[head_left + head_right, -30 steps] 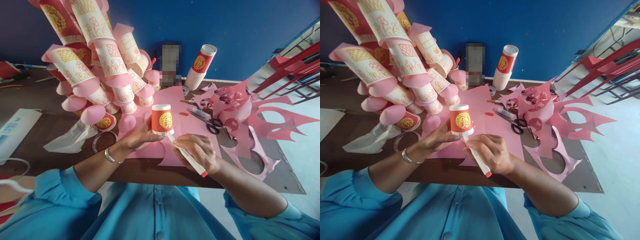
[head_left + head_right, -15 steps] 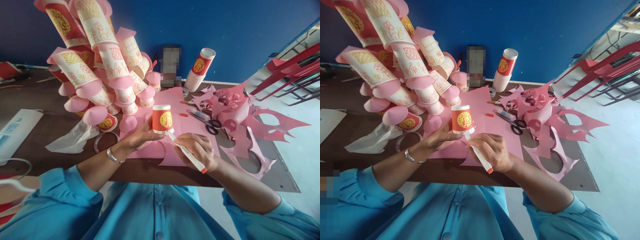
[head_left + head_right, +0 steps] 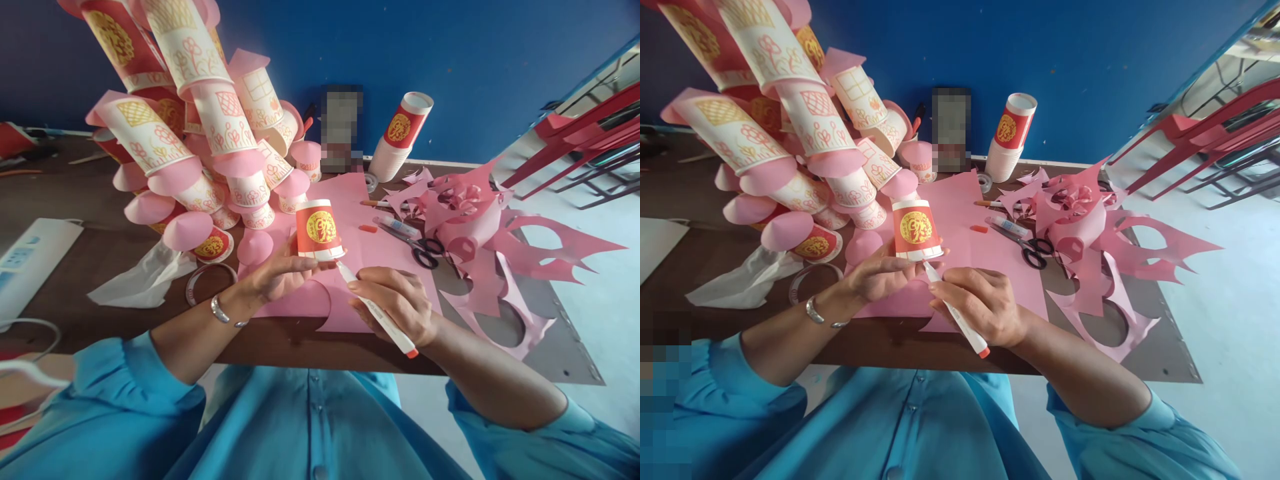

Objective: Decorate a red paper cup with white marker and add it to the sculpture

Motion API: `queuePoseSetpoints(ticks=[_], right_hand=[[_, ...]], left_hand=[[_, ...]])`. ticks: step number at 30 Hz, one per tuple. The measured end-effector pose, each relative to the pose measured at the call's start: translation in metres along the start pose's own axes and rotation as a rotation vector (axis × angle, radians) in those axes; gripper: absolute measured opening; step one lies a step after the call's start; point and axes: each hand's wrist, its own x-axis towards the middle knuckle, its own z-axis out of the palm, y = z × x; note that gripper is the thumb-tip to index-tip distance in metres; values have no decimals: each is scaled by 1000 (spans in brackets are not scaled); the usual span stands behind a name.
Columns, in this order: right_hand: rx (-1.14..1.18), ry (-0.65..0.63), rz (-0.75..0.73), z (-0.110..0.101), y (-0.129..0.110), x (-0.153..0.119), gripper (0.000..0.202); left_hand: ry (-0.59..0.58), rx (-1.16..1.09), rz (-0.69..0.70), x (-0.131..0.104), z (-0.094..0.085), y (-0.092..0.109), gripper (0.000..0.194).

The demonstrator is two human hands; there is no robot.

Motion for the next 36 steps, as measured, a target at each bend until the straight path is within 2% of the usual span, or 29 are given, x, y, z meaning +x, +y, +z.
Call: queuePoseSetpoints(ticks=[5,11,20,25,36], right_hand=[[5,-9,-8,0,0,1,26],[39,17,21,1,-1,4,27],[2,10,16,-2,-2,6,13],[10,15,9,-2,-3,7,8],[-3,8,32,1,-2,5,13]], left_hand=[[-22,22,-11,0,2,2,52],[12,77,3,-2,9,7,60],[30,167,15,-1,13,8,74],[46,170,19,0,13,6,69],[79,213,22,1,13,7,69]])
